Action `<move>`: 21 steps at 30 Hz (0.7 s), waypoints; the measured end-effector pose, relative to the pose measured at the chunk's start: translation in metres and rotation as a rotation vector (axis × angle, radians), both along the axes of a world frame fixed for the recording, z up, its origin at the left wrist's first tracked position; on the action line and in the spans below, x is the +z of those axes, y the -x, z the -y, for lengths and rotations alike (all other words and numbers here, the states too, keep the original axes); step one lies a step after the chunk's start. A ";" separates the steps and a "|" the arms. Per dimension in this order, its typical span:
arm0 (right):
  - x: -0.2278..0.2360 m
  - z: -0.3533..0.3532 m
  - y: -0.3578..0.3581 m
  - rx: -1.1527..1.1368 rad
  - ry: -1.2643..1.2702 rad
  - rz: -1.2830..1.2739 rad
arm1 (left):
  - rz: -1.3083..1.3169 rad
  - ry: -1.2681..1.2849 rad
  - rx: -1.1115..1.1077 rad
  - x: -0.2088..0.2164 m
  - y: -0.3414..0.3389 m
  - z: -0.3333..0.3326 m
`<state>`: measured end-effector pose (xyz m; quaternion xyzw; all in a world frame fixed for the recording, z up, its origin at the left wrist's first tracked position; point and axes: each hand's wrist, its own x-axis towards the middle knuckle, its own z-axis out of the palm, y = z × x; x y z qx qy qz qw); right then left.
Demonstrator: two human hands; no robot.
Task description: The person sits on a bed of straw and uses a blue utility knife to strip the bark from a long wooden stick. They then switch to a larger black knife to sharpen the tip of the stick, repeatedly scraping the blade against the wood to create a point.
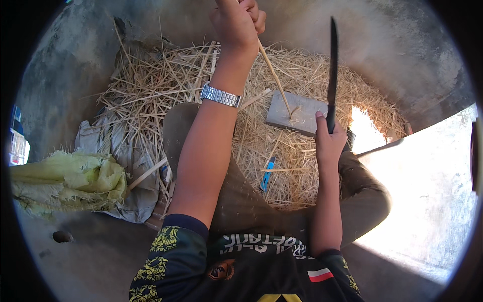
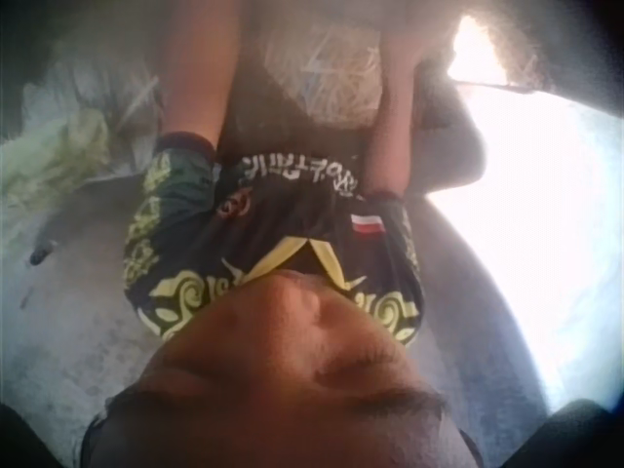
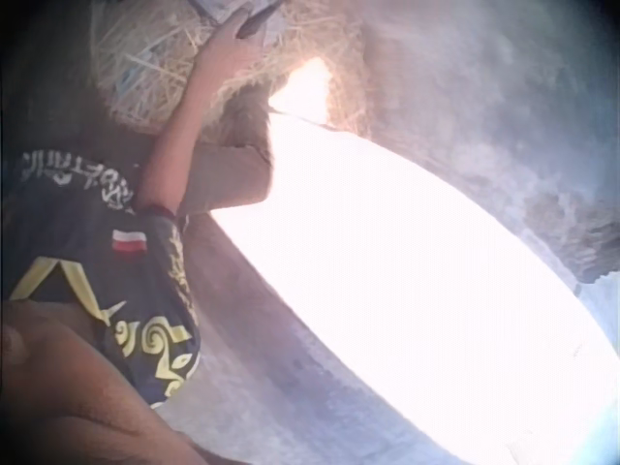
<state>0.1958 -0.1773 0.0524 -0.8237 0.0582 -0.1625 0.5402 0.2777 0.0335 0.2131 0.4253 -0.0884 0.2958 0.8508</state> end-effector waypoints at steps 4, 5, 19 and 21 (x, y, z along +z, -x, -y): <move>-0.050 -0.011 0.002 0.024 -0.326 0.385 | 0.043 -0.031 -0.039 -0.008 -0.009 0.001; -0.085 -0.011 -0.004 0.014 -0.356 0.481 | 0.058 -0.028 -0.061 -0.009 -0.012 0.003; -0.214 0.026 0.000 0.193 -0.815 -1.061 | 0.060 -0.072 -0.168 -0.008 0.000 0.001; -0.210 0.028 -0.005 0.283 -1.075 -1.128 | 0.127 -0.245 -0.181 -0.006 0.001 -0.004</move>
